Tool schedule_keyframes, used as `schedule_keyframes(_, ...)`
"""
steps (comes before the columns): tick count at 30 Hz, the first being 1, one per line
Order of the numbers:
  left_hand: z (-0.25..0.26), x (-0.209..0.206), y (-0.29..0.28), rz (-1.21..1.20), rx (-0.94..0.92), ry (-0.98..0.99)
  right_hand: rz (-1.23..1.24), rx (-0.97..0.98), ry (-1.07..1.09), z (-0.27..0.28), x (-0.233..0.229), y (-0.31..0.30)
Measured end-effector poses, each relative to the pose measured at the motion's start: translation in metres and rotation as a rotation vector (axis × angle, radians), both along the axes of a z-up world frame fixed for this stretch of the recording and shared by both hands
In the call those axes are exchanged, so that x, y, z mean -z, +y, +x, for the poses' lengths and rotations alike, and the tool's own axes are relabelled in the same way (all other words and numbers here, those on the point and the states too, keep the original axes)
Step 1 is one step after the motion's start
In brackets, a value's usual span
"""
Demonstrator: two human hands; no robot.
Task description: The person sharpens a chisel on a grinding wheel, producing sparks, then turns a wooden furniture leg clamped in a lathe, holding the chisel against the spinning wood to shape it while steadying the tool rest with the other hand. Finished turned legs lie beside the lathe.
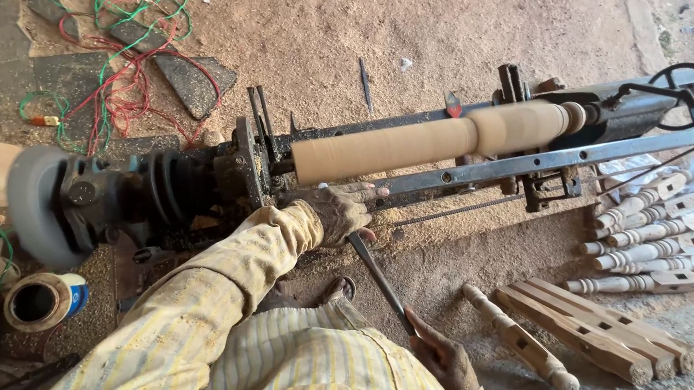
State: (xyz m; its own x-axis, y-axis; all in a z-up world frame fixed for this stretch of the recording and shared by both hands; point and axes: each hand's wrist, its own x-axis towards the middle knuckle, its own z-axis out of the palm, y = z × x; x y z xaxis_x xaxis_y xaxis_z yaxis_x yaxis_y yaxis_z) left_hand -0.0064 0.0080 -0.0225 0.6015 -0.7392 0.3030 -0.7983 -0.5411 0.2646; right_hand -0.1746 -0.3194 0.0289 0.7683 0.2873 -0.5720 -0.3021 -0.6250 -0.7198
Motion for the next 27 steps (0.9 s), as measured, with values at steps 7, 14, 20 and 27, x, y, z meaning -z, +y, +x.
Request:
schedule_keyframes(7, -0.004, -0.021, 0.009, 0.042, 0.033, -0.01, 0.033, 0.058, -0.132, -0.033, 0.02, 0.014)
schedule_keyframes(14, -0.001, -0.033, 0.009, 0.167, 0.002, 0.068, 0.057, 0.223, -0.093, -0.064, 0.019, 0.043)
schedule_keyframes(20, 0.003, 0.0, 0.005, 0.024, 0.001, 0.045, 0.067, 0.357, -0.093, -0.08, 0.018, 0.065)
schedule_keyframes(27, 0.009, 0.008, -0.004, 0.155, 0.007, 0.058, 0.018, 0.428, -0.046, -0.091, 0.016, 0.079)
